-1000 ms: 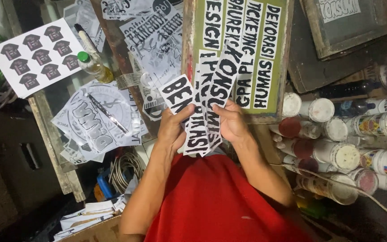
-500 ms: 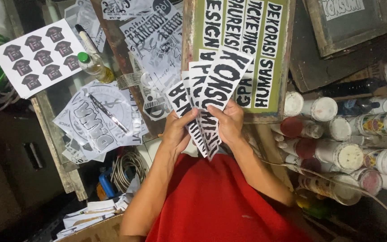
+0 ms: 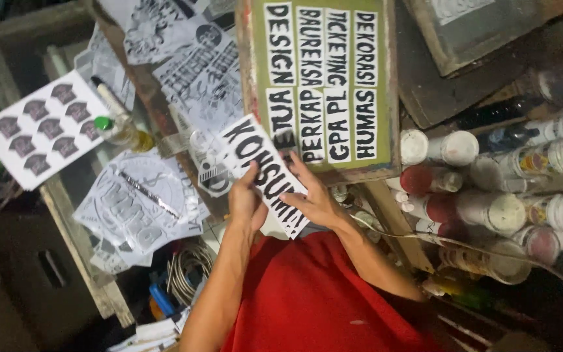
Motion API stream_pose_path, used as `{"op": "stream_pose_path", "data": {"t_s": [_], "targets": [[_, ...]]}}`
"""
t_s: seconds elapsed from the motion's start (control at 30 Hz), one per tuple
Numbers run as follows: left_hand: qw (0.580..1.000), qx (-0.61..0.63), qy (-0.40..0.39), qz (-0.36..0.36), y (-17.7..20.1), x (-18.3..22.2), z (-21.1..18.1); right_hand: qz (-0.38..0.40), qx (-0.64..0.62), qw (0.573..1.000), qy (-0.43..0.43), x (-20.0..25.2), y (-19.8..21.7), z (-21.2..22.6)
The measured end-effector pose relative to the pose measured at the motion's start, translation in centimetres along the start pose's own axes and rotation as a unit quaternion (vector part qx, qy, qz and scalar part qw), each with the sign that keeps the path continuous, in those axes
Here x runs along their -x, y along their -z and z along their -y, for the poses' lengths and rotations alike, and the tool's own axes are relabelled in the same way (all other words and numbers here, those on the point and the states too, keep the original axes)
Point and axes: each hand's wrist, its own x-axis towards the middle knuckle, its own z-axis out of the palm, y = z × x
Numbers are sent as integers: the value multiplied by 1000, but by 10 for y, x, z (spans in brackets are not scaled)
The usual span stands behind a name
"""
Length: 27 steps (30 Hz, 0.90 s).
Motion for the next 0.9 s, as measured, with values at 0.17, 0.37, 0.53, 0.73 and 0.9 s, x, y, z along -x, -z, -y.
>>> {"op": "stream_pose_path", "data": {"t_s": [0.17, 0.37, 0.53, 0.73, 0.9], "targets": [[990, 63, 35, 120, -11, -10, -11, -136, -267, 953, -38, 20, 8, -67], [976, 47, -39, 210, -33, -44, -13, -151, -430, 878, -145, 34, 7, -62], [980, 52, -76, 177, -49, -79, 12, -132, -398, 894, -158, 40, 19, -67], [984, 26, -69, 160, -76, -110, 43, -151, -356, 907, -165, 29, 57, -79], [986, -51, -45, 153, -104, -153, 70, -187, -375, 889, -182, -1, 109, -123]]}}
